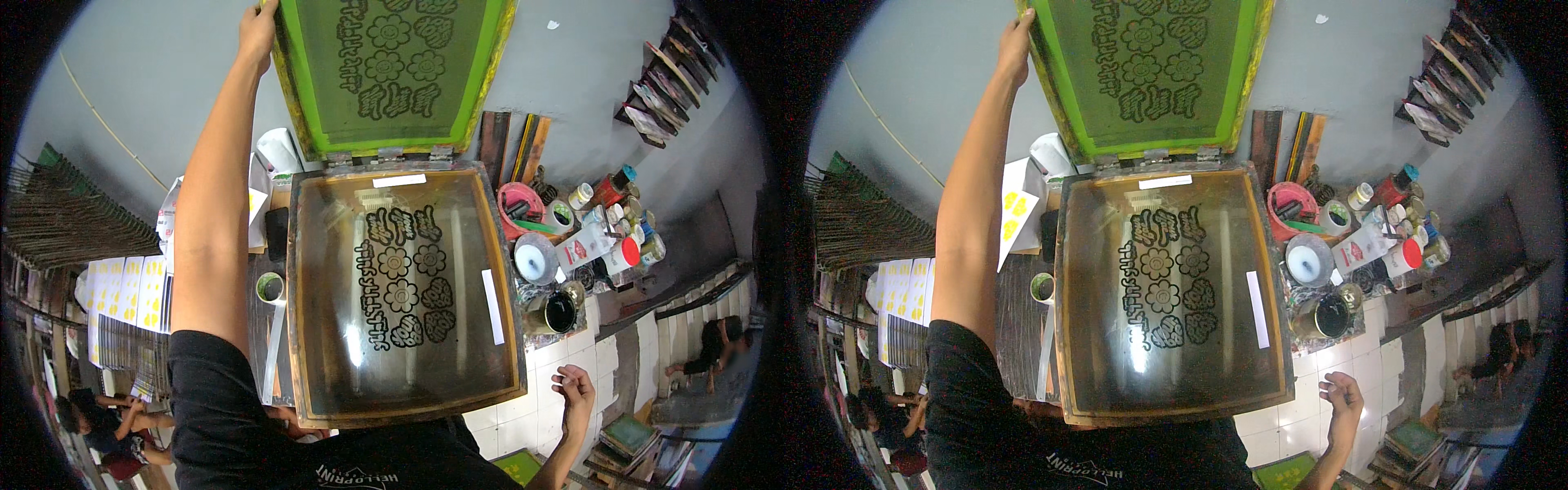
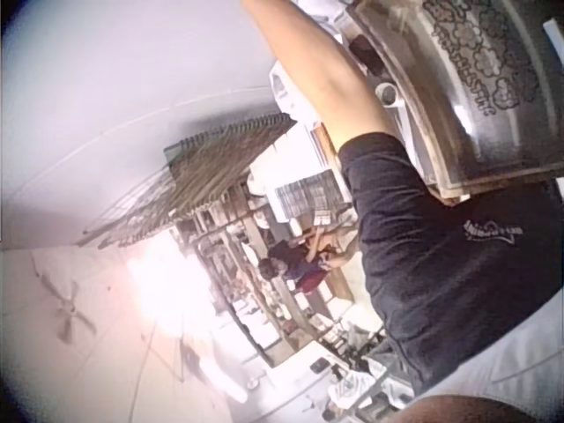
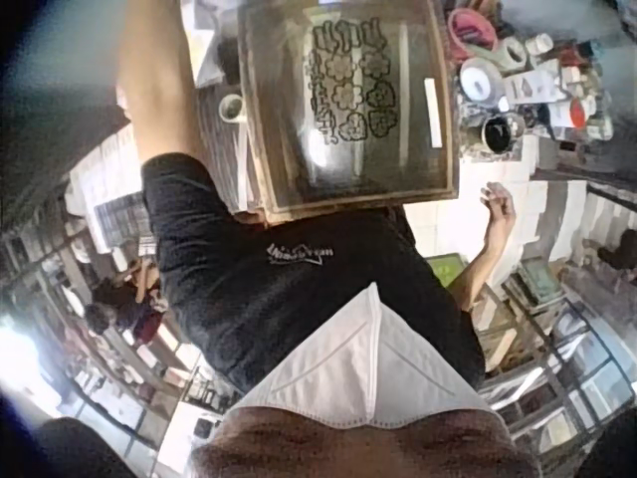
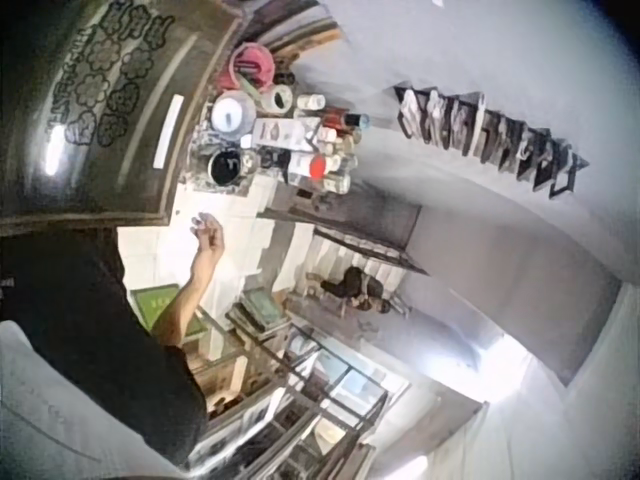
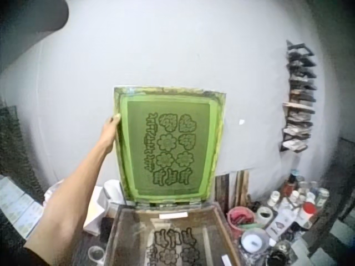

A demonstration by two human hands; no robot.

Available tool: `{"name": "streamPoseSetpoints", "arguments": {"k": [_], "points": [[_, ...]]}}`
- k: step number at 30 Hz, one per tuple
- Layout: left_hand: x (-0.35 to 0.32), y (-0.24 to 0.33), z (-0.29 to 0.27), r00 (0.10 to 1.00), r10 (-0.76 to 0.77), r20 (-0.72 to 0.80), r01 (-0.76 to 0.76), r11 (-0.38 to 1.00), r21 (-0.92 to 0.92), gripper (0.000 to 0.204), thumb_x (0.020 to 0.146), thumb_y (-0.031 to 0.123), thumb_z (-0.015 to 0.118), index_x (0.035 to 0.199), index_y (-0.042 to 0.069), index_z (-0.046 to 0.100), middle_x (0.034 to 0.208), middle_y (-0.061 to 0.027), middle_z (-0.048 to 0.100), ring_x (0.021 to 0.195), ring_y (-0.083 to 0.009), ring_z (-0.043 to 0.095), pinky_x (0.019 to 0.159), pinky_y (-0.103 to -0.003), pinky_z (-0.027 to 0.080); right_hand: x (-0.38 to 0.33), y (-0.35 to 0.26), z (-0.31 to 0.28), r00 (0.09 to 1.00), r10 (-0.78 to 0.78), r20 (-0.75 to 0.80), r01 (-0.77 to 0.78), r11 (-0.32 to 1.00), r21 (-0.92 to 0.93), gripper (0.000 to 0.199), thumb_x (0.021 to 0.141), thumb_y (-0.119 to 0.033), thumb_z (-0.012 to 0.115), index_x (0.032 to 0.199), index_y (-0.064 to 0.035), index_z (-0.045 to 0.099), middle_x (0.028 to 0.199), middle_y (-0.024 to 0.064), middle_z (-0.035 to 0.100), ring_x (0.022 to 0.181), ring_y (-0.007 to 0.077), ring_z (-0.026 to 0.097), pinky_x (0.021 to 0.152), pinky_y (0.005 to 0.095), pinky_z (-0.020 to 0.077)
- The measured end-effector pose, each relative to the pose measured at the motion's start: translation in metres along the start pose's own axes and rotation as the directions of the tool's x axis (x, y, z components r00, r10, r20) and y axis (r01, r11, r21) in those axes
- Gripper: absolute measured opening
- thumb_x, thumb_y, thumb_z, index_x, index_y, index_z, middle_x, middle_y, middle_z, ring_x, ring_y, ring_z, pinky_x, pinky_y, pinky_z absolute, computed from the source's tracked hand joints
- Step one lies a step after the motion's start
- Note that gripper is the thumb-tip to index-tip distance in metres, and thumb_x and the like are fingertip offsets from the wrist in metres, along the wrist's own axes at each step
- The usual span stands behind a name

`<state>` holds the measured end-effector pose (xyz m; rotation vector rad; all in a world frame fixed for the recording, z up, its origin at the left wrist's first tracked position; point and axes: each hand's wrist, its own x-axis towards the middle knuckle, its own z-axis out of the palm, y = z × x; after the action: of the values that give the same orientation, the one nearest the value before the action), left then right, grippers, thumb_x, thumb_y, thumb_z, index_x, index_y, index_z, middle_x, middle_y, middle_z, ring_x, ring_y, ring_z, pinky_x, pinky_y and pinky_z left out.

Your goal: The person pours black ink onto a screen printing frame, spreads it across the design using a squeegee, and then uses a heat gun to dry the printed sheet.

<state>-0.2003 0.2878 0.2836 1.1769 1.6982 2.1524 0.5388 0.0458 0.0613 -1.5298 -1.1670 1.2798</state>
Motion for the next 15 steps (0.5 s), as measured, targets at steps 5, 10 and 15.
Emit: {"name": "streamPoseSetpoints", "arguments": {"k": [5,10,15], "points": [[-0.004,-0.005,-0.008,0.999,0.035,0.019,-0.036,0.998,0.046,0.078,0.094,0.044,0.063,0.147,-0.007,0.038,0.149,-0.0229,0.045,0.143,-0.0317,0.035,0.120,-0.047,0.019,-0.010,0.008,-0.004,1.000,0.026,-0.006,-0.025,0.999,0.027,0.030,0.093,-0.011,0.063,0.119,0.0021,0.061,0.110,0.0135,0.069,0.092,0.0217,0.067,0.079,0.0325,0.0541],[-0.038,-0.010,-0.031,0.998,0.068,0.017,-0.070,0.986,0.148,0.080,0.095,0.046,0.059,0.149,-0.007,0.034,0.148,-0.0275,0.045,0.140,-0.0367,0.040,0.117,-0.041,0.028,-0.009,0.009,-0.003,0.997,0.034,0.074,-0.038,0.998,0.055,0.028,0.092,-0.009,0.062,0.118,0.0020,0.061,0.109,0.0146,0.069,0.093,0.0225,0.068,0.080,0.0329,0.0546],[-0.155,0.019,-0.066,0.994,0.043,0.100,-0.064,0.974,0.219,0.065,0.096,0.041,0.060,0.139,-0.007,0.051,0.141,-0.0223,0.055,0.136,-0.0290,0.047,0.116,-0.039,0.030,0.000,-0.001,0.011,0.958,0.052,0.280,-0.068,0.997,0.048,0.028,0.087,-0.001,0.062,0.114,0.0032,0.062,0.107,0.0151,0.069,0.097,0.0232,0.068,0.085,0.0323,0.0538]]}}
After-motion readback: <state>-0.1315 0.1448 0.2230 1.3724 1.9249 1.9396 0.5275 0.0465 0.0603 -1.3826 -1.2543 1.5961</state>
